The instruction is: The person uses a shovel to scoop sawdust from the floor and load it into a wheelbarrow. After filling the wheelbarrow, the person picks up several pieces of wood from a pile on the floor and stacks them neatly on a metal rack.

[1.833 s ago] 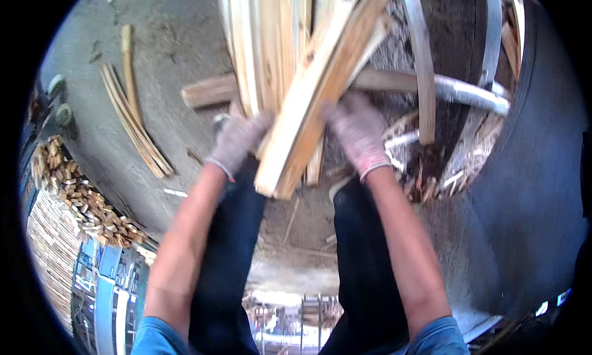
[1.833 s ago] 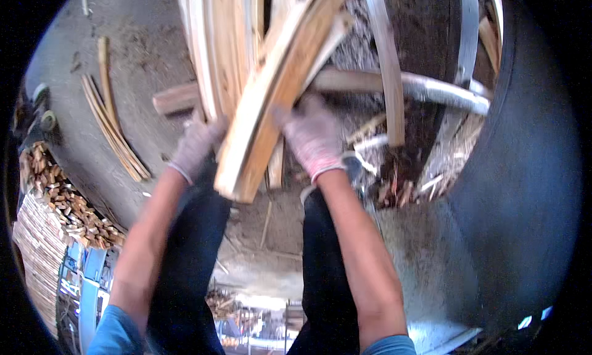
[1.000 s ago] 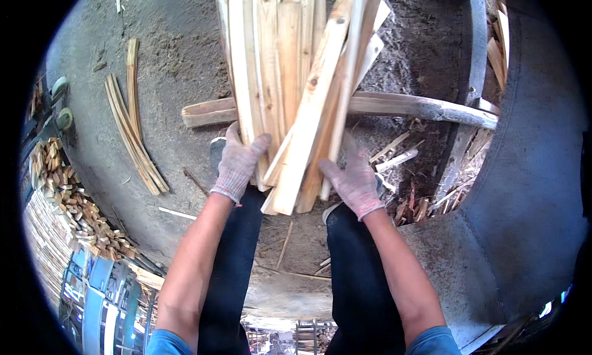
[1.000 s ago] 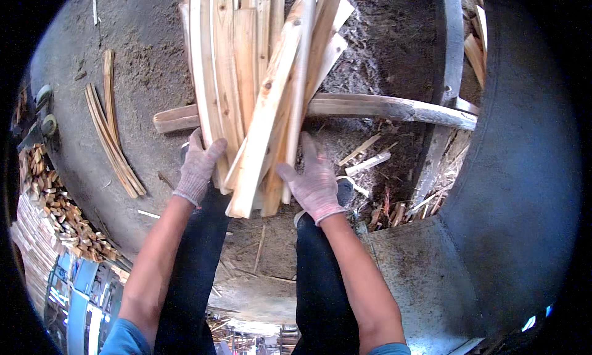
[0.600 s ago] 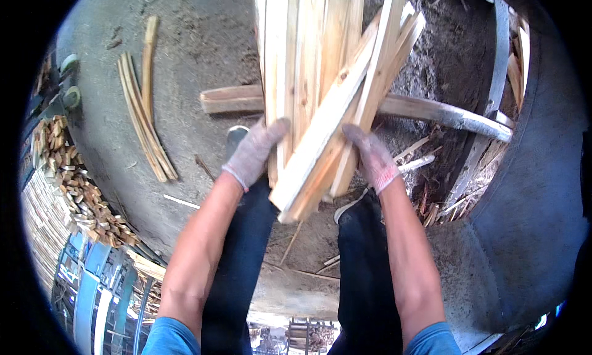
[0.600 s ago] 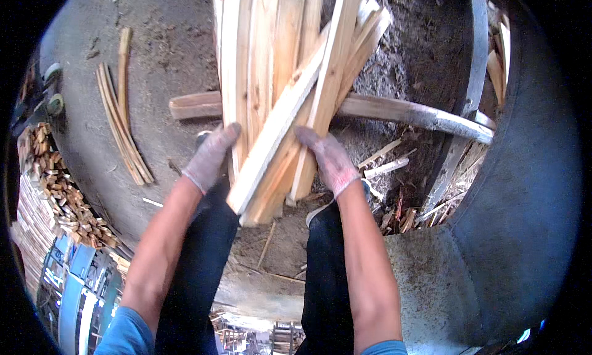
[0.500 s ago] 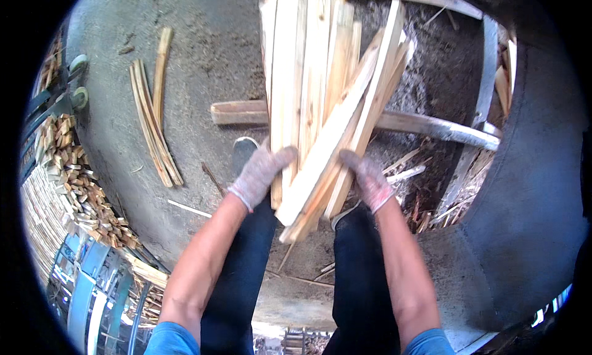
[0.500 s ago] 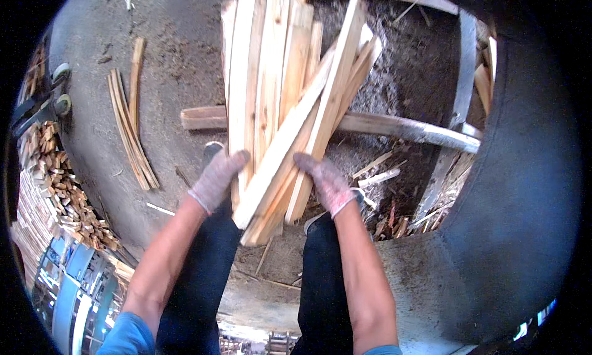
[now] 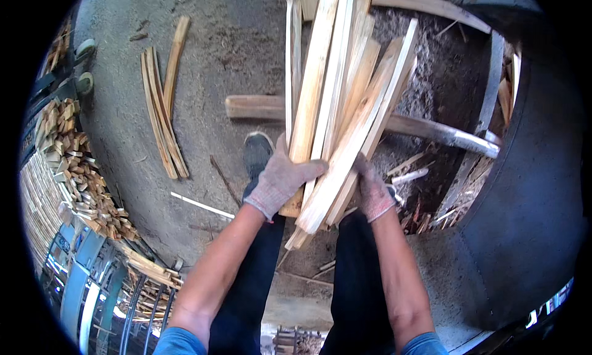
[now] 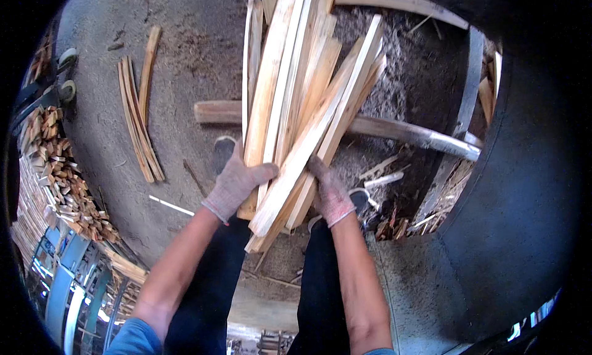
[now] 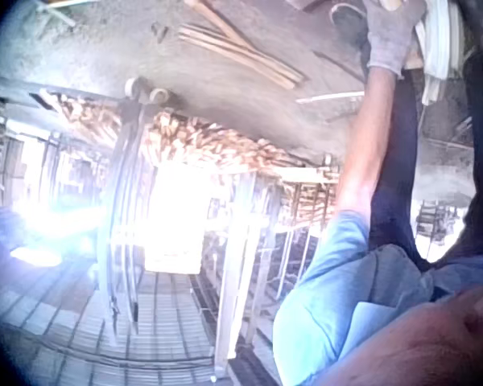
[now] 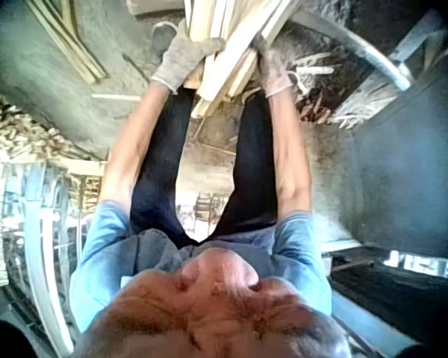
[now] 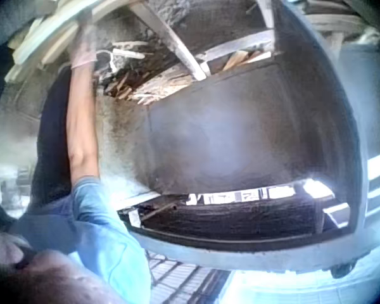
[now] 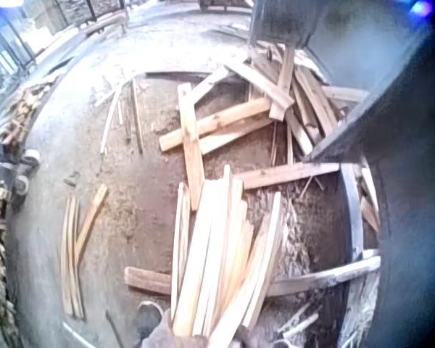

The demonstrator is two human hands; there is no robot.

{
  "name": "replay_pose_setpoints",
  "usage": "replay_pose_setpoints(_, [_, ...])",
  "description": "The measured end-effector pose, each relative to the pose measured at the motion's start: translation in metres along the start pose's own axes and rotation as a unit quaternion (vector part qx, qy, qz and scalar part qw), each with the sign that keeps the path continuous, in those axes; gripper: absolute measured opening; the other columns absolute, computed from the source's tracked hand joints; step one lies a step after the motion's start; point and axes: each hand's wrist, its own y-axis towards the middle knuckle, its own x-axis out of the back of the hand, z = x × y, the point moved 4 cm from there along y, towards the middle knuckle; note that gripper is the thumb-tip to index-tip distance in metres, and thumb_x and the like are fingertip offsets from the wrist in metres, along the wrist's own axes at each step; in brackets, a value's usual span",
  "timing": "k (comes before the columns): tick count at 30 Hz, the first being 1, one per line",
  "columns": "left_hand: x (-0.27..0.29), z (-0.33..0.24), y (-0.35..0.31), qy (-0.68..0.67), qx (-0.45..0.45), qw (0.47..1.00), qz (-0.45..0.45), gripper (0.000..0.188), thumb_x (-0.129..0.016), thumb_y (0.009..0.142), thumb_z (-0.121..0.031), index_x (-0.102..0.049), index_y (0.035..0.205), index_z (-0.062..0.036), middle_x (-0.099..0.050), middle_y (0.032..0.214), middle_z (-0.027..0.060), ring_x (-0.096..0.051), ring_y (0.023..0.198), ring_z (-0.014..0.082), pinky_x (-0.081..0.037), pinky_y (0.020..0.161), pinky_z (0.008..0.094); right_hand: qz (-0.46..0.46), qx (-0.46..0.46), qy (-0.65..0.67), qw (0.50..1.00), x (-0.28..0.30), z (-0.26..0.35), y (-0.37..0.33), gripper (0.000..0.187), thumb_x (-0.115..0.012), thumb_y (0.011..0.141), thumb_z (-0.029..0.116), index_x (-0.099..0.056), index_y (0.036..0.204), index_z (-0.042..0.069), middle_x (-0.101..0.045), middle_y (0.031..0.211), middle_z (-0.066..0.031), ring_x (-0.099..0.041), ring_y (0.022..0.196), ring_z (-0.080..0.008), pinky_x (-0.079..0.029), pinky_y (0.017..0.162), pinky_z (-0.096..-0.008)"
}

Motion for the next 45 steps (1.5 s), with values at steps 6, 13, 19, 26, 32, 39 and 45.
replay_pose_setpoints(6, [-0.011, -0.025, -0.019, -0.077, -0.011, 0.997, 0.012, 0.094, -0.09, 0.075, -0.031, -0.036, 0.142, 0.0068, -0.064, 0.124, 0.0185, -0.063, 0.113, 0.0241, -0.049, 0.103, 0.035, 0.014, 0.004, -0.002, 1.0, -0.003, 0.005, -0.019, 0.065, -0.067, 0.093, 0.034, -0.049, 0.145, -0.001, -0.058, 0.14, -0.0163, -0.057, 0.128, -0.0272, -0.047, 0.109, -0.0389])
replay_pose_setpoints(13, [-0.009, -0.086, -0.116, -0.025, 0.07, 0.997, 0.022, 0.085, -0.084, 0.08, -0.031, -0.038, 0.142, 0.0045, -0.064, 0.126, 0.0202, -0.061, 0.118, 0.0257, -0.046, 0.105, 0.0352, -0.008, -0.042, -0.009, 0.999, -0.026, 0.012, -0.118, 0.061, -0.059, 0.099, 0.033, -0.047, 0.146, -0.004, -0.058, 0.142, -0.0179, -0.057, 0.129, -0.0279, -0.044, 0.112, -0.0376])
replay_pose_setpoints(19, [0.01, -0.098, -0.212, 0.016, 0.097, 0.994, 0.039, 0.09, -0.087, 0.077, -0.032, -0.037, 0.142, 0.0054, -0.066, 0.123, 0.0198, -0.065, 0.115, 0.0276, -0.049, 0.104, 0.0359, -0.013, 0.02, -0.11, 0.994, -0.054, -0.004, -0.238, 0.059, -0.06, 0.094, 0.033, -0.053, 0.138, -0.006, -0.064, 0.131, -0.018, -0.063, 0.12, -0.028, -0.05, 0.104, -0.038])
replay_pose_setpoints(26, [0.047, -0.13, -0.324, -0.047, 0.072, 0.993, 0.084, 0.095, -0.086, 0.078, -0.038, -0.036, 0.144, 0.0077, -0.064, 0.128, 0.0221, -0.063, 0.12, 0.0289, -0.048, 0.105, 0.0357, -0.086, -0.056, -0.036, 0.994, -0.116, -0.013, -0.356, 0.061, -0.062, 0.093, 0.034, -0.05, 0.141, 0.0, -0.063, 0.129, -0.0183, -0.065, 0.115, -0.0294, -0.053, 0.102, -0.0417])
replay_pose_setpoints(32, [0.078, -0.133, -0.378, -0.074, 0.027, 0.996, 0.039, 0.1, -0.087, 0.077, -0.042, -0.032, 0.146, 0.0057, -0.065, 0.128, 0.0218, -0.064, 0.121, 0.0312, -0.047, 0.107, 0.036, -0.069, -0.034, -0.044, 0.996, -0.149, -0.021, -0.385, 0.066, -0.072, 0.086, 0.033, -0.052, 0.137, -0.004, -0.065, 0.125, -0.0188, -0.065, 0.113, -0.0296, -0.054, 0.101, -0.0441])
replay_pose_setpoints(39, [0.103, -0.119, -0.44, -0.022, 0.096, 0.994, -0.041, 0.104, -0.087, 0.072, -0.044, -0.032, 0.148, 0.0014, -0.068, 0.122, 0.0242, -0.066, 0.117, 0.0375, -0.049, 0.104, 0.0416, -0.011, -0.034, -0.109, 0.993, -0.168, -0.042, -0.401, 0.069, -0.075, 0.083, 0.039, -0.054, 0.133, -0.003, -0.066, 0.121, -0.0177, -0.066, 0.11, -0.0299, -0.056, 0.096, -0.0438])
replay_pose_setpoints(45, [0.09, -0.046, -0.485, -0.209, 0.006, 0.97, -0.125, 0.11, -0.09, 0.073, -0.035, -0.025, 0.151, 0.0068, -0.056, 0.139, 0.0253, -0.056, 0.129, 0.0295, -0.044, 0.111, 0.0362, 0.034, -0.019, -0.189, 0.981, -0.181, -0.079, -0.42, 0.077, -0.079, 0.081, 0.047, -0.054, 0.133, -0.004, -0.067, 0.117, -0.0171, -0.069, 0.103, -0.0293, -0.059, 0.09, -0.0421])
